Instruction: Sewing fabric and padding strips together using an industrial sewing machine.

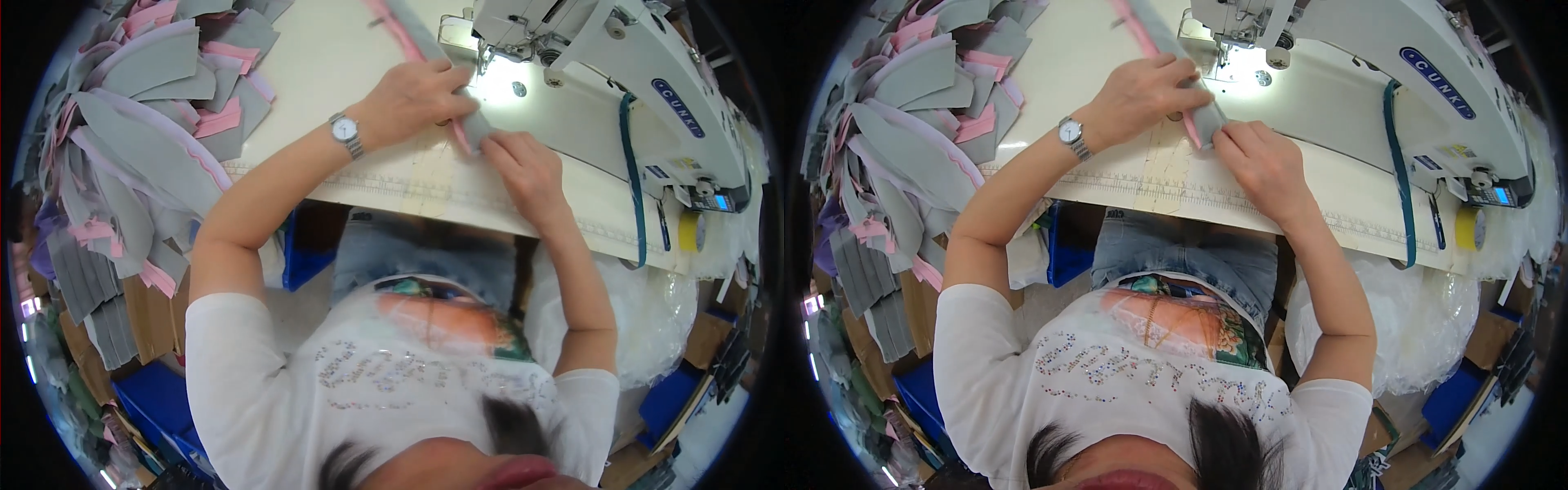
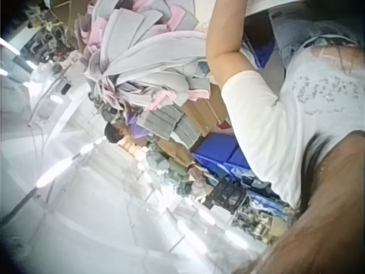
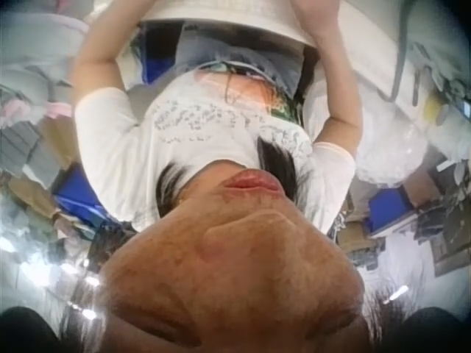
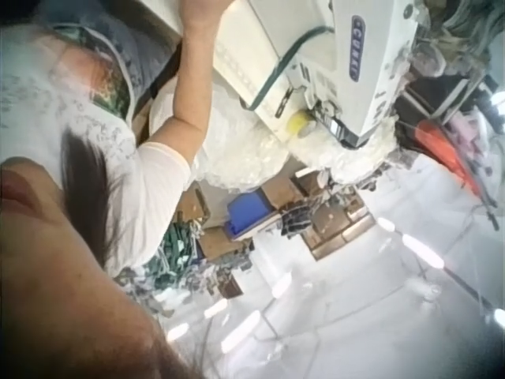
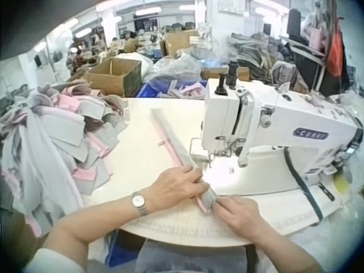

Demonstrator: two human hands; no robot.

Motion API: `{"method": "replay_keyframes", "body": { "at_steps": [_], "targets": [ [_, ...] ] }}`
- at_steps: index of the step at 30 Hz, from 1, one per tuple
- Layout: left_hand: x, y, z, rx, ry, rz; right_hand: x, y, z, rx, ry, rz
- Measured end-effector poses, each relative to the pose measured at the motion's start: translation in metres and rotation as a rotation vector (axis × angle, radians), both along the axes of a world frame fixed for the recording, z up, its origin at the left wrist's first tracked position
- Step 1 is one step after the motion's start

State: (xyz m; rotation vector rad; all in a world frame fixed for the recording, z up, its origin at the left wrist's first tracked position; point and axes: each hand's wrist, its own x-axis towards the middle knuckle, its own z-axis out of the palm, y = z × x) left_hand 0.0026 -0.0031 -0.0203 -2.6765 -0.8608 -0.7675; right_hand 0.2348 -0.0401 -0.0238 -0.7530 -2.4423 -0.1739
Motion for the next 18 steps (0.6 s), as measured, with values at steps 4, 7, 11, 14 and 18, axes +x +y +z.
{"method": "replay_keyframes", "body": {
  "at_steps": [4, 7, 11, 14, 18],
  "targets": [
    [-0.007, -0.007, -0.008, -0.305, -0.120, 0.036, 0.003, 0.000, 0.007, -0.112, -0.146, 0.071],
    [-0.006, 0.002, -0.010, -0.405, -0.179, 0.031, 0.005, 0.009, 0.004, -0.127, -0.098, 0.141],
    [-0.001, 0.025, -0.011, -0.416, -0.170, 0.071, 0.006, 0.027, 0.003, -0.103, -0.155, 0.107],
    [-0.001, 0.042, -0.012, -0.505, -0.198, 0.093, 0.007, 0.037, 0.001, -0.088, -0.180, 0.066],
    [-0.007, 0.048, -0.012, -0.531, -0.196, 0.055, -0.001, 0.035, -0.004, -0.089, -0.130, 0.018]
  ]
}}
